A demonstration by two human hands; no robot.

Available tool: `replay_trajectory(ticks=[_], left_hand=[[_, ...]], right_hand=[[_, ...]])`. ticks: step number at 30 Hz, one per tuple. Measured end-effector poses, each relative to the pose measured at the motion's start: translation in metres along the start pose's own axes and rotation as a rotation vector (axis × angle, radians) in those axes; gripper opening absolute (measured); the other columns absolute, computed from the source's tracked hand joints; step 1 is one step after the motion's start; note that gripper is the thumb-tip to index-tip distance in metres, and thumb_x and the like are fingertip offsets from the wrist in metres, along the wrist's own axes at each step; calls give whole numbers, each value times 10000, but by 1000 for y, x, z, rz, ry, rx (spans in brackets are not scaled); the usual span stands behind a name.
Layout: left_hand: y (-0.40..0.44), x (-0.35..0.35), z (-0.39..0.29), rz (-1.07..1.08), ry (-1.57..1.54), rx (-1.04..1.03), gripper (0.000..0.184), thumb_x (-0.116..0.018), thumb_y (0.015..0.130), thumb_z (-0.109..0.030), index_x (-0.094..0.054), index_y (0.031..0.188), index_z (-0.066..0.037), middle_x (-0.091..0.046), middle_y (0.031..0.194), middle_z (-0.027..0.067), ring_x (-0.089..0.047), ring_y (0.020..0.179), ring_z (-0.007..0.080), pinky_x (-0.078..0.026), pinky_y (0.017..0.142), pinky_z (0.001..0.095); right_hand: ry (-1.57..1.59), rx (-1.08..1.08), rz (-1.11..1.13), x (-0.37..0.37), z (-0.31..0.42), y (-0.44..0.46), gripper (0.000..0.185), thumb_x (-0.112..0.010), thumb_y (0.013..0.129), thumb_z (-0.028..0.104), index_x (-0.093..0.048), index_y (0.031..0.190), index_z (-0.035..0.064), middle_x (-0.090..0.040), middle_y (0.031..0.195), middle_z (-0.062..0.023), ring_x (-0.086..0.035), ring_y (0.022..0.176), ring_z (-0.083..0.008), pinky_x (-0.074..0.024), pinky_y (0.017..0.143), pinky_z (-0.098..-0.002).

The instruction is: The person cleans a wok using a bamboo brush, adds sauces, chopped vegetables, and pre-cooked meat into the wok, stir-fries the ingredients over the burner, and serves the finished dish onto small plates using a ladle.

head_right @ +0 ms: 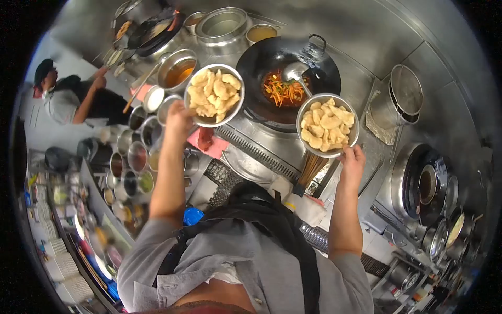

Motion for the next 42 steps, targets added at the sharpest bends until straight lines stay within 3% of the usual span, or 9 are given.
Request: replay_trajectory(ticks=[6, 8, 21, 23, 24, 25, 27, 29, 42], left_hand=[[67, -31, 10, 168, 134, 69, 276, -579, 717, 91, -417, 883, -60, -502, 657, 32, -399, 433, 73, -247, 352, 212], [77, -32, 16, 123, 156, 50, 277, -571, 716, 93, -416, 885, -62, -509, 674, 37, -403, 445, 73, -247, 356, 213], [96, -41, 4, 117, 336, -39, 224, -594, 722, 54, -445, 867, -29, -524, 661, 63, -477, 466, 106, -329, 354, 236], [132, -48, 8, 80, 653, -254, 241, -672, 696, -60, -510, 857, 17, -576, 682, 128, -579, 547, 219, -464, 457, 319], [133, -72, -7, 19, 989, -477, 329, -708, 667, -142, -535, 889, 30, -631, 782, 217, -635, 693, 356, -523, 648, 403], [127, -106, -17, 97, 1075, -408, 386, -707, 656, -173, -543, 931, 42, -633, 874, 280, -620, 844, 440, -504, 780, 442], [136, -168, 5, 280, 1290, -593, 341, -686, 679, -119, -542, 957, 15, -629, 877, 251, -636, 851, 411, -525, 771, 447], [139, -209, 29, 294, 1482, -784, 204, -580, 791, -108, -543, 941, 26, -606, 943, 232, -666, 790, 361, -568, 702, 398], [160, -213, -13, 98, 1386, -1031, 104, -590, 727, -92, -638, 786, -21, -609, 807, 223, -652, 673, 391, -555, 602, 445]], right_hand=[[-139, -7, -123, -7, -8, -14, 141, -562, 836, 125, -633, 899, 21, -656, 818, -39, -622, 665, -109, -503, 604, -238], [-52, -52, -151, -16, -13, -27, 118, -585, 836, 162, -630, 850, 54, -607, 740, 10, -524, 640, -61, -413, 576, -214], [-91, -119, -123, -29, -47, -29, 127, -600, 822, 133, -645, 880, 29, -622, 775, -3, -513, 638, -63, -409, 573, -231], [-112, -20, -138, -50, -42, -7, 119, -620, 826, 145, -646, 831, 29, -608, 754, 5, -492, 603, -81, -399, 534, -240], [-276, 42, -83, -67, -31, 6, 116, -628, 824, 134, -639, 813, 19, -613, 794, -22, -519, 643, -108, -424, 566, -257], [-440, 101, -27, -87, -22, 20, 116, -636, 822, 122, -633, 795, 9, -618, 834, -49, -546, 683, -135, -449, 598, -273], [-770, 704, -97, -139, -5, 37, 161, -651, 806, 92, -571, 772, -43, -606, 1086, -166, -631, 841, -329, -505, 745, -362], [-984, 713, -55, -178, 4, 53, 76, -610, 816, 72, -596, 808, -2, -546, 1192, -214, -601, 860, -431, -507, 731, -461], [-966, 937, -82, -161, 31, 61, 93, -617, 832, 60, -560, 782, 6, -531, 1237, -193, -608, 963, -378, -535, 760, -404]])
Point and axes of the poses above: each hand's wrist, its own y-axis towards the middle knuckle, its own x-axis out of the back of the hand, z = x × y, the point moved 5 cm from there along y, towards the middle knuckle
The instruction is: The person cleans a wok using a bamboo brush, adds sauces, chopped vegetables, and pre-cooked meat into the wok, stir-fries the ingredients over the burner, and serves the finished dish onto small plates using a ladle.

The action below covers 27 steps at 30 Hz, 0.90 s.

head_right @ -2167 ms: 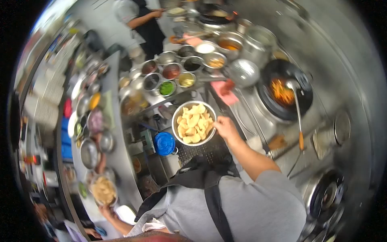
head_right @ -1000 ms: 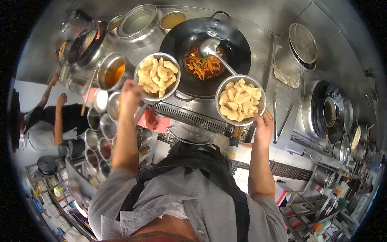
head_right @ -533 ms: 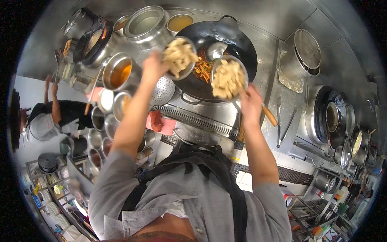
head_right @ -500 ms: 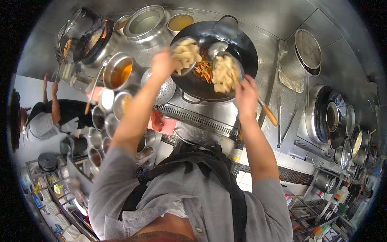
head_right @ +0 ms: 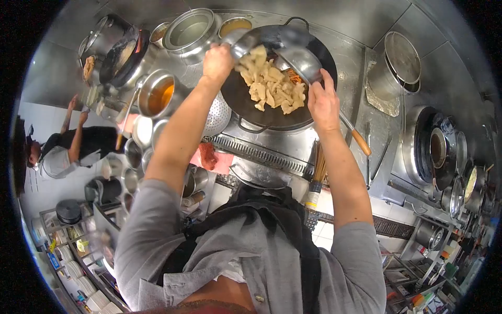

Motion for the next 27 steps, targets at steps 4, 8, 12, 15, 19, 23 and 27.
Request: replay_trajectory(ticks=[4, 8, 12, 15, 19, 23, 27], left_hand=[[-18, 6, -27, 87, -10, -248, 135, -575, 768, -111, -641, 840, -17, -597, 846, 207, -666, 684, 355, -564, 591, 412], [-23, 3, 9, 26, 27, 44, 119, -553, 746, -60, -635, 825, -23, -601, 876, 230, -660, 697, 376, -555, 623, 455], [-50, 53, 39, -117, -63, 179, 67, -601, 700, -59, -605, 752, -17, -631, 738, 196, -663, 701, 337, -541, 629, 430], [-101, 103, 42, 92, -631, 719, 80, -615, 712, -53, -570, 760, -8, -635, 709, 145, -654, 662, 262, -530, 619, 398], [-194, 138, 44, -70, -982, 727, 160, -638, 745, -76, -570, 872, -7, -642, 789, 103, -627, 717, 192, -513, 664, 342], [-302, 180, 18, 49, -522, 836, 389, -684, 751, -309, -610, 1014, -32, -665, 900, 131, -657, 818, 233, -510, 736, 364], [-498, 146, 5, 269, -728, 1139, 409, -627, 698, -154, -643, 1097, -65, -677, 1002, 166, -648, 875, 255, -502, 777, 374]], right_hand=[[-24, 18, 29, -4, -3, 1, 97, -605, 839, 76, -555, 785, 12, -536, 1247, -180, -622, 904, -385, -541, 727, -415], [-60, 14, 35, -15, -3, 6, 83, -586, 845, 83, -559, 798, 19, -543, 1252, -168, -629, 842, -389, -543, 695, -424], [70, -5, -159, 12, -3, -2, 124, -606, 838, 93, -547, 779, 1, -600, 1154, -188, -632, 817, -360, -543, 689, -364], [425, -269, -104, 3, -27, -25, 213, -622, 862, 134, -533, 727, -4, -639, 851, -123, -612, 664, -205, -517, 633, -292], [834, -595, 291, -1, 23, -58, 232, -623, 883, 169, -571, 766, -24, -573, 708, -47, -554, 616, -105, -496, 552, -258], [931, -261, 721, -50, 67, -143, 213, -560, 903, 153, -618, 928, -50, -564, 743, -23, -532, 694, -95, -439, 615, -250], [1318, -512, 1273, -21, 141, -251, 201, -509, 952, 190, -597, 922, 12, -591, 836, -48, -560, 696, -129, -469, 606, -280]])
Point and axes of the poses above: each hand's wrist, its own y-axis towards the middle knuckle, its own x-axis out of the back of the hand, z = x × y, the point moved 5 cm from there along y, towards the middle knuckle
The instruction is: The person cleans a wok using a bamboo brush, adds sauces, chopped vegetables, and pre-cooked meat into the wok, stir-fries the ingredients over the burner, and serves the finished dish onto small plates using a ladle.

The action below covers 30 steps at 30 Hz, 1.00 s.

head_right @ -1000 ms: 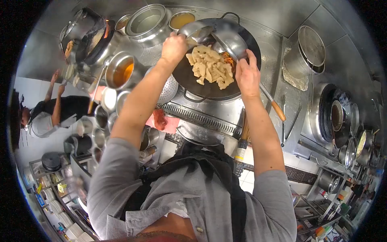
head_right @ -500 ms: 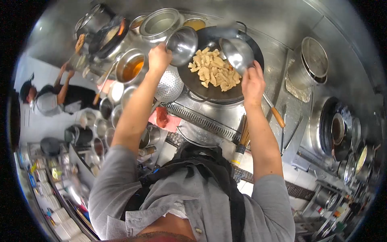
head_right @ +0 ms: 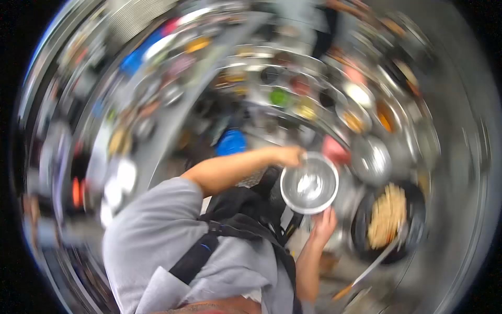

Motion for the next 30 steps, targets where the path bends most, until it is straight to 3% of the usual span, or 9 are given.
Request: replay_trajectory(ticks=[3, 7, 11, 17, 20, 24, 26, 29, 30], left_hand=[[-118, 4, 122, -233, -275, 220, 434, -583, 692, -112, -621, 1120, -46, -669, 977, 176, -648, 889, 259, -501, 765, 383], [-311, 33, 219, -729, -562, 274, 470, -605, 714, -102, -580, 1174, -12, -648, 1051, 143, -602, 975, 230, -484, 842, 349], [-540, 104, 184, -1389, -842, 173, 414, -644, 763, -70, -571, 1166, -9, -641, 1008, 85, -590, 917, 177, -463, 852, 308], [-840, 142, 134, -2331, -526, 75, 415, -628, 727, -40, -567, 1134, 9, -646, 996, 110, -621, 880, 191, -504, 793, 321], [-952, 128, 121, -2796, -396, 330, 278, -620, 707, -43, -578, 979, -10, -593, 863, 85, -588, 737, 216, -497, 691, 368], [-1121, 107, 193, -2856, -328, 342, 158, -581, 758, 13, -555, 904, 65, -622, 742, 156, -625, 585, 254, -514, 467, 318], [-1160, 102, 223, -2924, -512, 326, 229, -569, 794, 33, -548, 1022, 42, -601, 965, 184, -648, 739, 317, -612, 549, 382], [-1153, 107, 226, -2776, -356, -35, 297, -606, 821, -69, -508, 1041, 105, -543, 1041, 198, -627, 814, 373, -597, 709, 534], [-1154, 99, 229, -2915, -365, -18, 270, -606, 829, -157, -549, 917, 92, -579, 912, 189, -632, 707, 310, -599, 603, 412]], right_hand=[[-61, -281, 334, -61, -41, -40, 245, -487, 969, 233, -552, 942, -2, -604, 911, -97, -641, 755, -209, -542, 594, -319], [-761, -344, 790, -111, -89, -48, 267, -542, 947, 249, -588, 964, -14, -643, 934, -112, -656, 743, -187, -537, 596, -275], [-971, -206, 880, -161, -119, -14, 233, -572, 916, 207, -580, 887, -24, -600, 802, -93, -634, 613, -195, -521, 433, -289], [-928, -6, 874, -319, -177, 39, 292, -602, 910, 297, -545, 789, 37, -564, 601, -55, -570, 479, -159, -445, 385, -295], [-916, 354, 1067, -396, -191, 44, 287, -607, 903, 307, -563, 815, 37, -581, 629, -66, -572, 490, -146, -458, 404, -283], [-923, 163, 1081, -443, -173, -37, 196, -616, 885, 197, -609, 844, 6, -594, 647, -48, -556, 550, -107, -449, 474, -249], [-1066, 93, 1092, -435, -183, -55, 176, -618, 876, 178, -618, 846, 4, -602, 656, -58, -565, 557, -111, -460, 479, -261], [-1249, 455, 1102, -390, -209, -42, 189, -629, 872, 185, -613, 828, 1, -593, 628, -72, -570, 541, -124, -475, 485, -292], [-1253, 358, 1038, -366, -215, -36, 216, -634, 862, 211, -620, 833, -3, -608, 638, -103, -592, 564, -159, -473, 529, -317]])
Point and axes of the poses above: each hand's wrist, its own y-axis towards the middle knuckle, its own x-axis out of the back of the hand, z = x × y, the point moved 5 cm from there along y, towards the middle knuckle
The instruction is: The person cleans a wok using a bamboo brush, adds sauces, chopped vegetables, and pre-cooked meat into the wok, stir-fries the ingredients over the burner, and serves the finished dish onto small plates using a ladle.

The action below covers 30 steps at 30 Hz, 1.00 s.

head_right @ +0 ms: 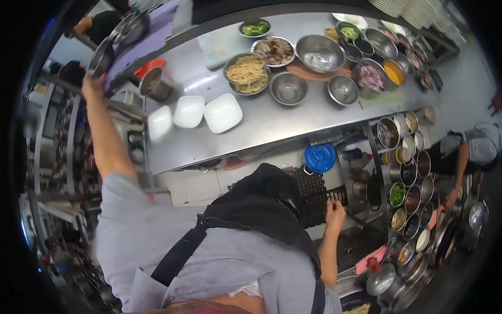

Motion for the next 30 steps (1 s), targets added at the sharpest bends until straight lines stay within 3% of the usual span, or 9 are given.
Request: replay_trajectory(ticks=[2, 4, 8, 11, 18, 22, 24, 26, 30], left_hand=[[-116, -39, -41, -282, 367, -226, 292, -518, 873, -242, -519, 677, -27, -509, 567, 62, -526, 483, 144, -375, 395, 234], [-146, -45, 43, 141, 225, -98, 228, -506, 887, -218, -549, 719, -69, -474, 555, 26, -483, 453, 124, -345, 384, 226], [-434, -163, 195, 971, 778, 743, 389, -560, 873, -385, -527, 1019, -26, -590, 849, 116, -608, 588, 205, -451, 437, 348], [-508, -193, 348, 688, 560, 1068, 530, -611, 827, -242, -410, 1212, 62, -588, 856, 189, -597, 502, 243, -499, 410, 302], [-553, -262, 378, 535, 559, 864, 403, -491, 779, -36, -447, 1170, 48, -610, 809, 138, -553, 460, 197, -420, 363, 282], [-587, -354, 359, 943, 517, 687, 205, -526, 713, -33, -608, 884, 44, -620, 688, 128, -547, 451, 161, -400, 360, 288], [-601, -392, 406, 1148, 847, 517, 165, -572, 696, -60, -646, 760, 72, -648, 686, 234, -645, 512, 259, -482, 402, 346], [-631, -402, 478, 1299, 950, 644, 209, -597, 713, -84, -677, 841, 61, -673, 752, 224, -687, 616, 283, -551, 512, 370], [-631, -391, 439, 1079, 859, 454, 260, -601, 711, -56, -637, 960, 12, -672, 812, 213, -672, 601, 288, -546, 513, 401]], right_hand=[[131, -264, 73, 7, -5, -34, 250, -640, 851, 232, -629, 841, -18, -638, 670, -146, -624, 610, -199, -480, 598, -343], [202, -375, 21, 6, -26, -69, 225, -634, 863, 208, -617, 825, -13, -615, 655, -107, -601, 566, -171, -482, 530, -317], [65, -365, -32, 12, -96, -128, 206, -622, 880, 182, -609, 814, -13, -589, 660, -66, -587, 538, -140, -504, 467, -290], [109, -554, -91, 37, -90, -155, 210, -619, 882, 186, -609, 823, -16, -591, 680, -60, -595, 556, -133, -514, 467, -290], [413, -825, -380, 60, -119, -242, 196, -607, 892, 191, -598, 814, 12, -609, 693, -74, -603, 553, -146, -495, 447, -273], [438, -851, -321, 44, -90, -266, 255, -603, 896, 225, -560, 755, 18, -602, 625, -89, -577, 515, -141, -443, 425, -272], [568, -847, -246, 17, -104, -276, 282, -617, 888, 255, -569, 742, 19, -605, 622, -82, -574, 544, -144, -442, 470, -287], [312, -729, -135, -26, -159, -289, 300, -633, 877, 272, -574, 730, 18, -607, 625, -76, -565, 571, -138, -442, 513, -298], [149, -659, -73, -26, -170, -265, 314, -670, 857, 286, -582, 708, 25, -581, 608, -51, -518, 591, -113, -433, 561, -291]])
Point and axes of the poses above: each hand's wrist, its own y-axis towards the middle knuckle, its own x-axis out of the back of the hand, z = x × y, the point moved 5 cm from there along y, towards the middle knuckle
